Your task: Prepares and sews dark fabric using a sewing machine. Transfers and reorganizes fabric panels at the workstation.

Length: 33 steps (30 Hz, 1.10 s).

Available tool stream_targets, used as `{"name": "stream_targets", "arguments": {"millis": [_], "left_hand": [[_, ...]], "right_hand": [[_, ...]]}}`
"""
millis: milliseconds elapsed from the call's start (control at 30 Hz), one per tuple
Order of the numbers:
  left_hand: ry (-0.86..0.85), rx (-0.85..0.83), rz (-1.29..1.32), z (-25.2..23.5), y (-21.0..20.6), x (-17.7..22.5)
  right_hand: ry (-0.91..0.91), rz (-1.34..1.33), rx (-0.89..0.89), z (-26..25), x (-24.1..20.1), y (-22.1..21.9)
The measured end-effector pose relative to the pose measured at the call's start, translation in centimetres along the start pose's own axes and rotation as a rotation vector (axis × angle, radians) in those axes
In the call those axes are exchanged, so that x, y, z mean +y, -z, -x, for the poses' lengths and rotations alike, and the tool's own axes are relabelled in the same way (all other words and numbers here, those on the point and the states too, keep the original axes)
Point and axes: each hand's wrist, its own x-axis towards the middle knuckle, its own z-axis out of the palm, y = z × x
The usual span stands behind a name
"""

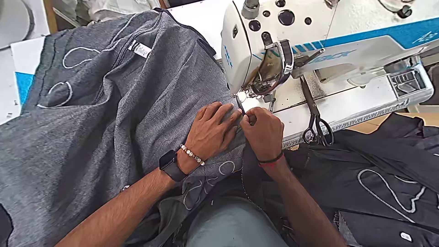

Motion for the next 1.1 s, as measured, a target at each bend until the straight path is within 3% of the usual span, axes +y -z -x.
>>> {"name": "stream_targets", "arguments": {"millis": [167,300,367,433,567,633,767,900,1033,1100], "left_hand": [[-0.022,0.025,-0.026,0.0,-0.1,0.0],[-0.110,-0.014,0.054,-0.2,0.0,-0.1],[-0.137,0.004,0.082,-0.2,-0.1,-0.3],[-0.148,0.006,0.077,0.0,-0.1,-0.3],[-0.166,0.016,0.070,0.1,0.1,-0.3],[-0.159,0.010,0.073,0.0,0.1,-0.2],[-0.150,0.014,0.076,0.1,0.1,-0.2],[-0.155,0.017,0.075,0.0,0.1,-0.2],[-0.157,0.031,0.069,0.0,0.1,-0.3],[-0.141,0.029,0.061,0.0,0.1,-0.3]], "right_hand": [[0.241,0.097,0.114,1.4,0.4,-1.2],[0.328,0.078,-0.022,2.1,1.5,0.1],[0.304,0.004,0.006,3.3,2.6,1.1],[0.275,-0.094,0.143,5.8,3.3,1.8],[0.267,-0.060,0.026,12.6,4.3,0.5],[0.231,0.002,0.102,13.6,6.2,0.1],[0.083,-0.009,0.212,11.9,8.4,3.1],[0.149,-0.141,0.228,9.2,6.1,3.6],[0.062,-0.044,0.011,4.9,2.9,1.2],[0.064,-0.016,0.003,3.9,2.4,0.1]]}}
